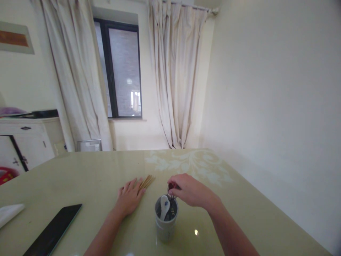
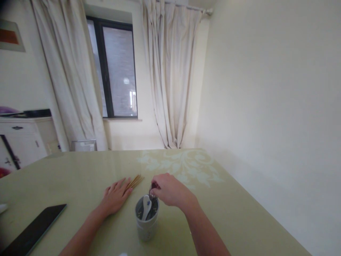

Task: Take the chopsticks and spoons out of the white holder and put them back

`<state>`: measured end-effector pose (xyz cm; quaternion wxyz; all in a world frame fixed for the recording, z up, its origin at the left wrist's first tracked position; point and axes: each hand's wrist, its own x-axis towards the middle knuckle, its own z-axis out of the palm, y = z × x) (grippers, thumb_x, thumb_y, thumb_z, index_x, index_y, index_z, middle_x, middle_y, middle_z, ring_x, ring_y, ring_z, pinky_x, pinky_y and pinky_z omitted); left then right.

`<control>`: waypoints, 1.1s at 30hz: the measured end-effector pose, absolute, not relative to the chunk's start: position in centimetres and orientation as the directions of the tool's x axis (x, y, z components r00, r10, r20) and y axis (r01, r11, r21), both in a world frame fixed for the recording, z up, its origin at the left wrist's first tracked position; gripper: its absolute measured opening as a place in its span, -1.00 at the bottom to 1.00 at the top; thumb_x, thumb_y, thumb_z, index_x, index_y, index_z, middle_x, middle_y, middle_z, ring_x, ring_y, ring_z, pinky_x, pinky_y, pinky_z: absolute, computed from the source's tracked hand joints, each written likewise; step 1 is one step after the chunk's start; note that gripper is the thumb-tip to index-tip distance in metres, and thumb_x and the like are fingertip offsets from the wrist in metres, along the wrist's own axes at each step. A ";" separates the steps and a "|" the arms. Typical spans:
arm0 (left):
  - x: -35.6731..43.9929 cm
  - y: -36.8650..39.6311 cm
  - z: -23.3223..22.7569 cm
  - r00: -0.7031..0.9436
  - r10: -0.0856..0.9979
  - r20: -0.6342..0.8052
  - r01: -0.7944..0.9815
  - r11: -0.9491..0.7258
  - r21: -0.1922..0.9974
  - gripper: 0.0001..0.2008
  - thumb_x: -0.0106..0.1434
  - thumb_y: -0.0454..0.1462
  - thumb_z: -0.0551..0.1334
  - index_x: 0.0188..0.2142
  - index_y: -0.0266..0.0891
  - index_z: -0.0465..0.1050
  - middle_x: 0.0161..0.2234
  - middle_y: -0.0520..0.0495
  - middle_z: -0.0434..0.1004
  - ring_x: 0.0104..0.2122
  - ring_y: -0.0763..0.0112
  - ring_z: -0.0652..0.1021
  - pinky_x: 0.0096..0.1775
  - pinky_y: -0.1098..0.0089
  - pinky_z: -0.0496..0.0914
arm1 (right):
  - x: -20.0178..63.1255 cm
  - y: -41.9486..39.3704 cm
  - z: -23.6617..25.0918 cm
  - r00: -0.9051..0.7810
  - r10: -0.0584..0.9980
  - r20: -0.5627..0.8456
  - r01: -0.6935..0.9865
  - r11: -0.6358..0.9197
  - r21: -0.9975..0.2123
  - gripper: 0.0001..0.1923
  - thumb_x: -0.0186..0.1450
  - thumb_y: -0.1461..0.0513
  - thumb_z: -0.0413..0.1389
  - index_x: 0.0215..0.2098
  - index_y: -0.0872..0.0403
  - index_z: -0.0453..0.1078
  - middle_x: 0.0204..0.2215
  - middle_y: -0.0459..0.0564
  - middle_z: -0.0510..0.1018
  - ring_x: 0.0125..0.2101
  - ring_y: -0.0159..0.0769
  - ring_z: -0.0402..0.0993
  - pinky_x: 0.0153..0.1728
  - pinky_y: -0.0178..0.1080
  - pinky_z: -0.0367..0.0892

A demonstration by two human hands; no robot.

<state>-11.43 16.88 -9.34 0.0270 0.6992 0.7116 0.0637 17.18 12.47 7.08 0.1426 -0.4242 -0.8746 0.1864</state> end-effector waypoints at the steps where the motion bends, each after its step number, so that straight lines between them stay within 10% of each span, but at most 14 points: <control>1: -11.4 16.9 -9.3 -0.028 0.999 0.042 0.991 0.022 0.135 -0.32 0.47 0.07 -0.12 0.49 -0.05 0.07 0.48 -0.17 0.11 0.42 -0.05 0.20 0.34 -0.15 0.09 | 17.1 12.4 7.1 -0.597 0.797 0.093 0.692 0.570 -0.442 -0.87 0.33 0.21 0.23 -0.21 0.09 0.60 -0.25 0.04 0.71 -0.22 -0.18 0.58 -0.23 -0.27 0.27; 33: -12.7 17.5 -9.6 0.102 0.991 0.092 0.988 -0.111 0.104 -0.43 0.49 -0.09 -0.16 0.40 0.06 0.26 0.44 -0.06 0.24 0.38 -0.01 0.28 0.32 -0.11 0.15 | 17.0 11.3 7.9 -0.623 0.776 0.103 0.664 0.594 -0.454 -0.77 0.41 0.16 0.16 -0.02 0.04 0.55 -0.11 0.07 0.70 -0.12 -0.12 0.60 -0.14 -0.23 0.32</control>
